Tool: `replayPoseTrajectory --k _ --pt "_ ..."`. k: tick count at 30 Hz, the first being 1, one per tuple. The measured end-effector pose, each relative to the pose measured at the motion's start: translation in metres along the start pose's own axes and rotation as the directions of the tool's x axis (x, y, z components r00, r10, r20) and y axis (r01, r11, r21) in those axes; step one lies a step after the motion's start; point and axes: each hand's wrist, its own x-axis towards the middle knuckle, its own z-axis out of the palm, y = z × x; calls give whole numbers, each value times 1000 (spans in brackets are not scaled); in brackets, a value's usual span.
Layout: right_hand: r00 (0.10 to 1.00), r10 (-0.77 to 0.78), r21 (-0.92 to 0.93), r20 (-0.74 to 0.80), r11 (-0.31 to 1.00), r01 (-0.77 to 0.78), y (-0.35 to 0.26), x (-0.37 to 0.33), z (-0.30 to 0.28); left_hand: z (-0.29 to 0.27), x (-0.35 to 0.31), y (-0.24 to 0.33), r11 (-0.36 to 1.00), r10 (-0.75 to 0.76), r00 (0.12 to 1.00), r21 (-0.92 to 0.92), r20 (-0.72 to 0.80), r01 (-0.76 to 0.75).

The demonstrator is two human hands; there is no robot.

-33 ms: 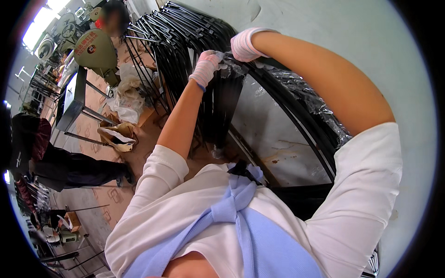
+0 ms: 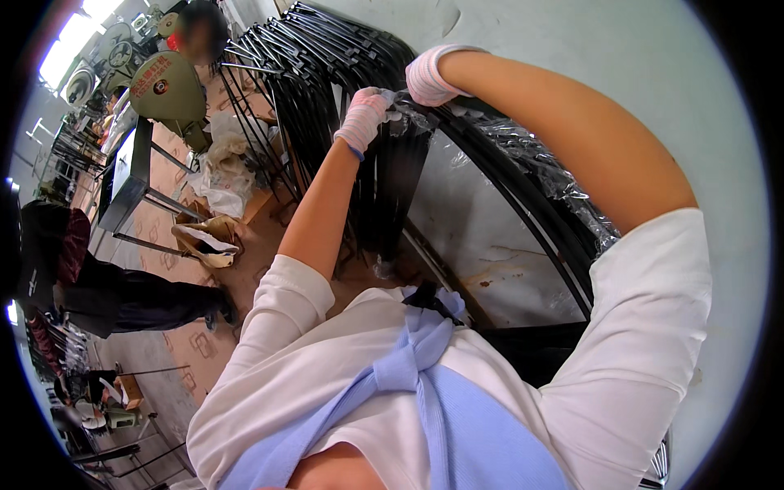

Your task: The person uses a utility knife to cut and remove plastic wrapping from a stack of black metal frames. They work on the top frame initially, then sit on the floor to continue unwrapping the lower sections of the stack.

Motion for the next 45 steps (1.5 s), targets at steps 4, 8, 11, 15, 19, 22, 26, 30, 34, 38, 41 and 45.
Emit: replayPoseTrajectory --k 4,8,11,15,19,22,26,30,34,38,41,45 --pt "929 -367 -394 43 849 353 17 11 1 6 13 -8 999 -31 999 37 -21 32" --pt "925 -377 -219 44 900 377 28 17 -3 3 19 -13 997 78 997 -28 20 -77" --pt "914 -400 -382 59 837 391 26 24 -2 3 21 -18 998 70 998 8 12 -70" --pt "984 -178 -313 -23 936 162 16 47 32 10 12 -5 989 3 997 147 -79 9" --pt "861 346 437 372 753 -492 -7 78 47 10 -23 21 959 -59 989 269 -134 93" --pt "783 402 492 475 617 -615 -13 94 46 14 -23 24 876 6 973 470 -231 106" --pt "717 562 745 413 244 -621 -23 62 13 6 -32 30 859 48 979 509 -198 60" --pt "681 623 867 385 9 -498 -33 40 3 10 -42 38 882 66 978 469 -196 34" --pt "652 648 902 393 -133 -411 -35 31 2 10 -44 39 857 118 977 516 -178 -9" --pt "647 649 914 400 -336 -228 -39 33 9 14 -52 45 844 119 983 536 -143 -25" --pt "678 583 875 448 -443 -197 -36 33 5 13 -29 25 850 217 968 511 -122 -126" --pt "633 656 904 412 -382 -192 -28 53 15 15 -27 24 861 241 967 478 -77 -177"
